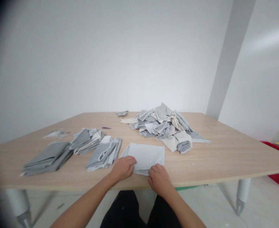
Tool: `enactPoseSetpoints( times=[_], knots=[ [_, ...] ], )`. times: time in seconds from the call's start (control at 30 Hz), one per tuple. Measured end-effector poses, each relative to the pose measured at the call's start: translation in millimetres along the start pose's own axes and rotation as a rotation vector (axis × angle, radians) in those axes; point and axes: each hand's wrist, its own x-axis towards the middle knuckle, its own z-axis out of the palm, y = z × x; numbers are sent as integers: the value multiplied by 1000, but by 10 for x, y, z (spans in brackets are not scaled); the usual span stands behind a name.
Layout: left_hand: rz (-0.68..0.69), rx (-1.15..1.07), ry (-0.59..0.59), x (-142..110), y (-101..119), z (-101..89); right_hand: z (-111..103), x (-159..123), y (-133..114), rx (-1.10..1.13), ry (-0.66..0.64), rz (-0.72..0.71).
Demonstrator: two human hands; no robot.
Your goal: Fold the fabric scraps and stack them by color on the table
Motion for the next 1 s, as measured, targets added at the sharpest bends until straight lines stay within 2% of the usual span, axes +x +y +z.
enactPoseSetpoints(
  times=[0.2,0.33,0.47,0.8,1.0],
  knots=[
    [67,19,-27,200,254,12,15,-19,-13,34,-1,13],
    [92,59,-66,260,323,45,21,-30,-7,41,-3,12],
    [78,81,-57,245,282,25,45,-32,-3,46,4,18],
    [35,87,-13,157,94,-242,49,-56,-12,70,33,38],
    [50,69,-59,103,145,-221,30,-86,-14,80,56,34]
  ],
)
